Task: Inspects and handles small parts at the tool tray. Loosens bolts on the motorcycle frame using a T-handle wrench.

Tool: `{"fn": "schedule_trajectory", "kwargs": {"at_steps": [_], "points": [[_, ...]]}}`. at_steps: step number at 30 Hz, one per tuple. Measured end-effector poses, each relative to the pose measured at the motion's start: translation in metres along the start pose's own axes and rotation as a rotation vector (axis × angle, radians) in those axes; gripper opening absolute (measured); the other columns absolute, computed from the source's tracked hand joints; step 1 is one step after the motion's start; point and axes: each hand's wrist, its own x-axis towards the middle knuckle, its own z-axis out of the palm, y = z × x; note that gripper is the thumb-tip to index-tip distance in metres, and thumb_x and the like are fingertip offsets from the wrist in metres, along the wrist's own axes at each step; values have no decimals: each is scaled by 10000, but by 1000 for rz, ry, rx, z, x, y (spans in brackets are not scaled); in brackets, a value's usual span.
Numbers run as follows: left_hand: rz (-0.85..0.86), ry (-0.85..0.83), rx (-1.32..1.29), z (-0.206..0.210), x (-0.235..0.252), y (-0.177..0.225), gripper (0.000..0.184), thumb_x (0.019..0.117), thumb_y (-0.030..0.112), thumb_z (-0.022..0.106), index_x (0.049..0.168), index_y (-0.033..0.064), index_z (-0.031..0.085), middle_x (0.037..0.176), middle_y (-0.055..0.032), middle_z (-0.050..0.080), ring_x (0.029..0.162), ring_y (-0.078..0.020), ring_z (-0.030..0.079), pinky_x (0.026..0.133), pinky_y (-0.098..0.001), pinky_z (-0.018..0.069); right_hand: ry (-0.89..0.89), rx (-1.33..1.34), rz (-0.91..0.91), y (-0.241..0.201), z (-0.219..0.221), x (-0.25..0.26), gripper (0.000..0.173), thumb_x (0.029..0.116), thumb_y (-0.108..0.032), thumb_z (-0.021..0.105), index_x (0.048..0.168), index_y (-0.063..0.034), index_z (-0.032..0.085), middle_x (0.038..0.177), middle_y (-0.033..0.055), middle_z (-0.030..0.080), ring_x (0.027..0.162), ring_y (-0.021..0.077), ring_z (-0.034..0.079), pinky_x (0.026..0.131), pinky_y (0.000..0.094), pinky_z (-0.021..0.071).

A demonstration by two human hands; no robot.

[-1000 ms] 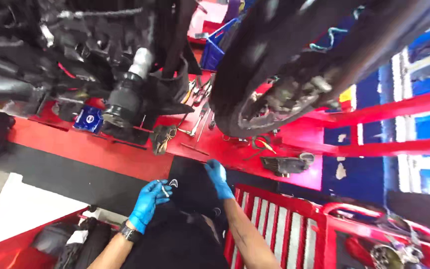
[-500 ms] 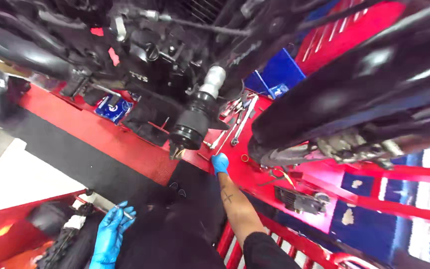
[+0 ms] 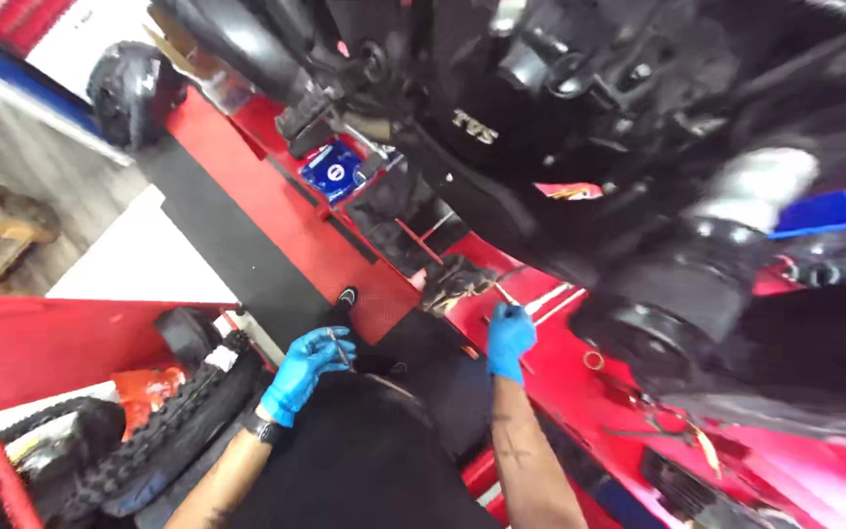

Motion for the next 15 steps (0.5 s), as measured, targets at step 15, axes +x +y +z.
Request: {"fn": "schedule_trajectory", "kwargs": {"at_steps": [15], "points": [[-116, -268, 280, -127, 181, 151, 244, 1004, -8, 550, 1217, -41, 664, 1025, -166, 756, 879, -254, 747, 777, -384, 641, -106, -134, 185, -219, 114, 103, 486, 1043, -385, 520, 1233, 33, 680, 1263, 292, 660, 1216, 479, 607, 988, 682, 459]]}}
